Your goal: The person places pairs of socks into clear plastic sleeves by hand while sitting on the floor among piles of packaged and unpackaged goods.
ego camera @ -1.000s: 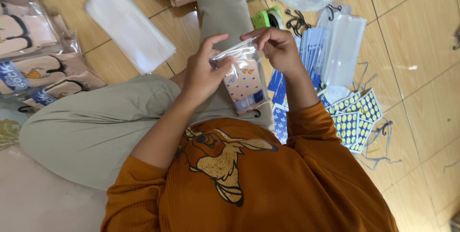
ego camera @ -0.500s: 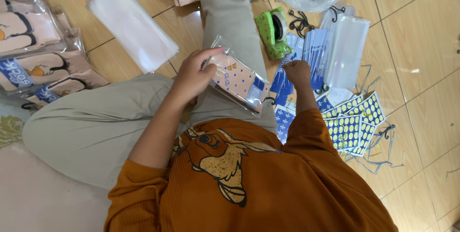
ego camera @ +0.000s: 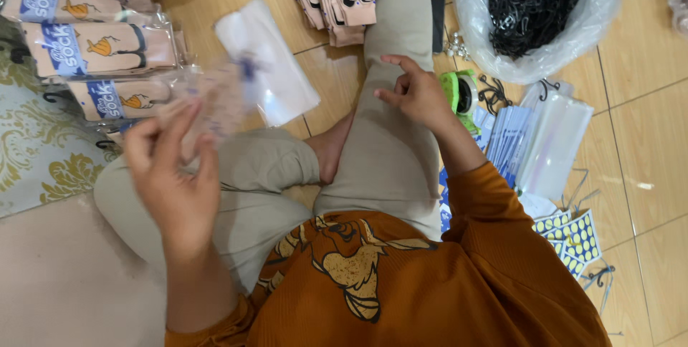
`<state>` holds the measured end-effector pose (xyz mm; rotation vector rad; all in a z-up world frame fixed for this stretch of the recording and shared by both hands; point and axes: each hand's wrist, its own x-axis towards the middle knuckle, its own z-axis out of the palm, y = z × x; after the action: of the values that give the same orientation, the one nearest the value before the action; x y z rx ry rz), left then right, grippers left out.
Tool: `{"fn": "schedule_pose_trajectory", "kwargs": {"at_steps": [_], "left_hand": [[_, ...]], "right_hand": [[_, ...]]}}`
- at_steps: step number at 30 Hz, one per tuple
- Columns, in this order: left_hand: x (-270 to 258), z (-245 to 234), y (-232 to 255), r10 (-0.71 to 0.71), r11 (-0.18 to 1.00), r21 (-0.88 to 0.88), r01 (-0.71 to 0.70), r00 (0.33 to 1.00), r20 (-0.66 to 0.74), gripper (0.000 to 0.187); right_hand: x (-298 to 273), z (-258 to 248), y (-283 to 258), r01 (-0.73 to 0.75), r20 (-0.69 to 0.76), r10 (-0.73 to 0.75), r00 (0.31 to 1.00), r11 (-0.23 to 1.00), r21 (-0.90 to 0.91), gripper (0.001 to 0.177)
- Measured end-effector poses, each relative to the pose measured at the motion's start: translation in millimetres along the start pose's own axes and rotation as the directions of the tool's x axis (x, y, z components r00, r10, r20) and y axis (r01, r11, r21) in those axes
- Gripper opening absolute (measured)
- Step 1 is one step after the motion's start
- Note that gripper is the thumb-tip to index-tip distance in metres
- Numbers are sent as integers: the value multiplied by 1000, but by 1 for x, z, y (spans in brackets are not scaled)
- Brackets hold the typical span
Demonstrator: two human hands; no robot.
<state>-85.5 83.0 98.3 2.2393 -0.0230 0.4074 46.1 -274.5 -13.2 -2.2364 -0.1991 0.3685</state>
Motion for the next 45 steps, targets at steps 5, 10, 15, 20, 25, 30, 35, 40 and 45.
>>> {"fn": "schedule_pose_trajectory", "kwargs": {"at_steps": [5,10,15,20,25,30,35,40,45], "left_hand": [[30,52,-70,-26,934,351,68,992,-122,30],[44,201,-208,-566,768,468,437,805,176,54],[22,242,-253,-551,689,522,502,832,-73,37],[23,234,-239,-452,892,-86,443,876,-167,79],[26,204,-172,-848,206,-779,592,505,161,68],[45,165,-112,-805,-75,-934,350,532,264,25],[50,142,-40,-696,-360,-894,268,561,448,35],[29,136,-19,-632,-162,-888,431,645,429,32],[7,148,-44,-673,-349,-875,336,561,483,34]], "right_hand": [[129,4,30,46,-161,-47,986,999,-9,28],[268,34,91,66,-349,-71,934,997,-26,57],[285,31,61,-268,-346,304,887,952,149,58],[230,14,18,216,-202,-107,973,722,657,24],[60,27,-34,155,-105,-121,987,880,450,65],[-51,63,-24,451,-292,-414,862,890,71,63],[-91,55,-87,662,-496,-744,448,649,-375,51],[-87,48,-92,537,-398,-492,774,844,0,75],[-92,47,-69,643,-425,-631,650,754,-137,70]]}}
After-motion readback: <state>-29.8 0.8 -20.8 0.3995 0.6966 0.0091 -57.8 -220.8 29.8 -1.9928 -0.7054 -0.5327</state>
